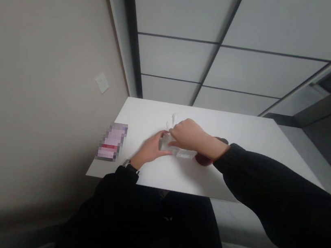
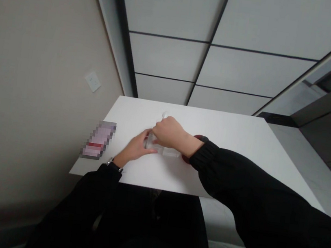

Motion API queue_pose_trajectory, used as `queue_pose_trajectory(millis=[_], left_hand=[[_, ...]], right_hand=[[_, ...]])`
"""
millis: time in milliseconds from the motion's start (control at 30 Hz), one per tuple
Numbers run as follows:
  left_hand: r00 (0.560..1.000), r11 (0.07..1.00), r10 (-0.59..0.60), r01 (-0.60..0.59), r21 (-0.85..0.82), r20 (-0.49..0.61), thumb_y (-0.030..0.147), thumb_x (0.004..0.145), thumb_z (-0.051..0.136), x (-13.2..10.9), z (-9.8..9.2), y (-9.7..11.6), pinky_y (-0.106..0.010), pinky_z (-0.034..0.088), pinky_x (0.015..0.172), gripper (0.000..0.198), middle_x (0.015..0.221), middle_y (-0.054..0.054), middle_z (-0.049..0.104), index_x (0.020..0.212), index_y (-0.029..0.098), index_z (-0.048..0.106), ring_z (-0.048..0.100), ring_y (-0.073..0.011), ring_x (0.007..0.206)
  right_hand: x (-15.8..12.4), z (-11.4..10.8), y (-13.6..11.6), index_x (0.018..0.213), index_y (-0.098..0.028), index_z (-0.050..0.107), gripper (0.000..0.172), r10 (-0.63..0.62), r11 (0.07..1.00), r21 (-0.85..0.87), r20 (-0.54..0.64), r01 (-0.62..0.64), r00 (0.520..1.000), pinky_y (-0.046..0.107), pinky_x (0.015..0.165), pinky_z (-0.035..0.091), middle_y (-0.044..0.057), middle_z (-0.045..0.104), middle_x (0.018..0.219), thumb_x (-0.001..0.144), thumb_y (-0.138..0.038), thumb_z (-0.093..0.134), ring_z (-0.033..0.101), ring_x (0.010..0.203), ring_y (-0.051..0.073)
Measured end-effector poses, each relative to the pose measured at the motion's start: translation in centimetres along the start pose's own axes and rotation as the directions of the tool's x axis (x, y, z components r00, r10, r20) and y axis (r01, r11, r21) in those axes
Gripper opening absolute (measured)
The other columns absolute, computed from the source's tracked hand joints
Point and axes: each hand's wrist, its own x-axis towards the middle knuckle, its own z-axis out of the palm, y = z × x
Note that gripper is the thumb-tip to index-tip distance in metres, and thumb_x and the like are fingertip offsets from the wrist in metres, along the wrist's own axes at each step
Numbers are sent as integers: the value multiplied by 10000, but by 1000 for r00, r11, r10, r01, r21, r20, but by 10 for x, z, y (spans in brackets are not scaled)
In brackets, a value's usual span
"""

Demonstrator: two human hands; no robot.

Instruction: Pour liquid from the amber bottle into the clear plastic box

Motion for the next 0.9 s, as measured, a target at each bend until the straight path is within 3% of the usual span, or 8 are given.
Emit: queue_pose_trajectory(millis=[133,267,367,467,600,667,733,900], left_hand=[[1000,1000,-11,11,-6,7,349,735,922,0,1,-2,-537,491,1105,761,1392,-133,657,1376,227,529,639,-352,1284],[1000,1000,-5,5,-22,0,344,731,929,0,1,-3,-535,478,1128,791,1419,-136,642,1395,226,515,624,-351,1313],[1000,1000,-8,8,-26,5,357,744,921,0,2,-4,-538,482,1121,732,1391,-134,658,1356,222,543,633,-353,1300],[1000,999,-1,1,-45,6,361,748,919,0,2,-5,-537,486,1119,748,1393,-133,657,1373,223,530,633,-347,1305],[1000,1000,10,-10,-14,4,370,753,916,0,2,-6,-545,481,1123,742,1400,-150,651,1369,213,535,627,-360,1315],[1000,1000,23,-23,10,3,362,750,921,0,2,-5,-543,474,1133,775,1430,-154,635,1395,214,517,618,-359,1328],[1000,1000,21,-21,15,5,356,745,927,0,1,-4,-540,472,1139,828,1461,-161,615,1430,211,485,609,-357,1342],[1000,1000,-16,15,27,16,348,745,926,-1,1,-1,-546,488,1114,794,1422,-151,639,1401,210,499,620,-361,1323]], right_hand=[[0,-2,-1,1268,-167,710,328,-29,999,37,-19,30,999,341,680,434,147,796,1078,990,-339,676,742,894,285],[1,-2,-3,1121,-118,754,386,10,1000,-6,-1,-10,1000,355,683,440,185,792,990,1009,-470,642,742,865,299],[1,-2,-3,1275,-150,694,351,-42,999,25,-8,43,999,331,692,439,151,792,1081,986,-349,686,745,897,275],[3,-1,-3,1168,-110,738,332,-19,1000,4,14,19,1000,356,717,459,179,788,1038,991,-386,686,748,914,306],[6,5,-2,1319,-165,681,396,-50,998,40,6,49,999,346,714,464,152,786,1114,973,-355,715,746,908,284],[6,9,-3,1217,-143,729,302,-17,999,32,14,16,1000,348,708,460,162,793,1036,1038,-354,607,744,888,279],[5,12,-3,1139,-105,747,394,33,999,24,17,-33,999,357,695,460,186,790,965,1076,-420,519,744,863,291],[5,14,-6,1259,-131,697,304,28,998,49,-15,-27,999,335,681,441,158,791,1045,1034,-309,596,746,872,271]])
